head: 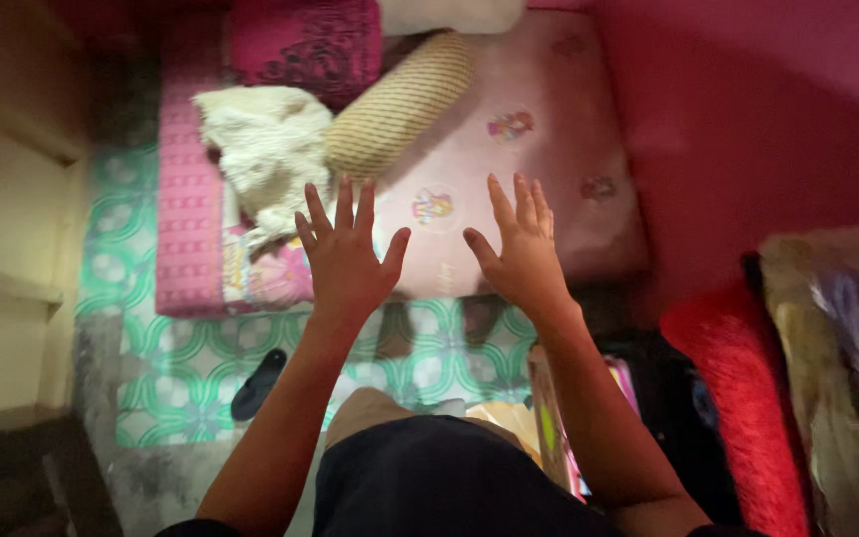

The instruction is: The person stacks several pillows and a fluffy blanket on a chair, then uses a small broom to sweep the bed surface. The person handles a patterned pillow, a purple pillow, a pink pillow, a cylindrical pillow, a white fluffy blanket, and a broom.

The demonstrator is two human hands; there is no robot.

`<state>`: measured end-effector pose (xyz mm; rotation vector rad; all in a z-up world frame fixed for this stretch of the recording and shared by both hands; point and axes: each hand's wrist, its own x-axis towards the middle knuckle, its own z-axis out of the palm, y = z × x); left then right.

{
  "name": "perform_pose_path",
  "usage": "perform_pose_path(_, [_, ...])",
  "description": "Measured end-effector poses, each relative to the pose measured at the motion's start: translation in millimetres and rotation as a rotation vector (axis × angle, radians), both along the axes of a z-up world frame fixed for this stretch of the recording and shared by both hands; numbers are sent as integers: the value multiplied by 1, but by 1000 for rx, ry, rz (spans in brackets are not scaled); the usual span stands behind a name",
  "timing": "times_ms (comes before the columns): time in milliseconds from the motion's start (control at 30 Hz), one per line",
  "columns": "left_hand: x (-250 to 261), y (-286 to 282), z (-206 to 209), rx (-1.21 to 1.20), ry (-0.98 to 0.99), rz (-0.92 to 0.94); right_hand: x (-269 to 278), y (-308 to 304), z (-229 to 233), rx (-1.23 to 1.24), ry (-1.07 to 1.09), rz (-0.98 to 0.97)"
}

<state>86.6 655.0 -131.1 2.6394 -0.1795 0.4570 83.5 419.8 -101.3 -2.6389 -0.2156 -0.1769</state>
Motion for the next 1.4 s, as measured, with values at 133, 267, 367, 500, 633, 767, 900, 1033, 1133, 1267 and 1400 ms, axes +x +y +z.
perform_pose_path(133, [1, 64, -1, -28, 25, 88, 27, 60, -7, -4, -4, 77])
perform_pose_path(267, [7, 127, 1, -16, 50, 144, 58, 119, -18, 26, -32, 136])
perform_pose_path(367, [9, 166, 0, 4, 45, 195, 76, 158, -28, 10, -53, 159])
perform_pose_path(500, [22, 211, 0, -5, 61, 236, 107, 202, -39, -21, -115, 200])
perform_pose_path(633, [45, 245, -1, -41, 62, 282, 151, 237, -43, -19, -143, 250])
perform_pose_path(767, [66, 276, -5, -45, 70, 352, 188, 275, -39, -26, -7, 249])
perform_pose_path(900, [92, 304, -4, -38, 49, 407, 230, 314, -34, -16, -29, 302])
perform_pose_path(1033, [105, 324, -5, -39, 59, 454, 259, 339, -36, 7, -138, 386])
perform_pose_path(1133, [116, 341, -1, -45, 40, 475, 275, 359, -35, 10, -133, 385])
perform_pose_path(1267, [132, 370, -5, -26, 49, 474, 291, 382, -45, -31, -136, 390])
perform_pose_path(1400, [148, 415, -8, -5, 45, 451, 304, 419, -53, -81, -177, 398])
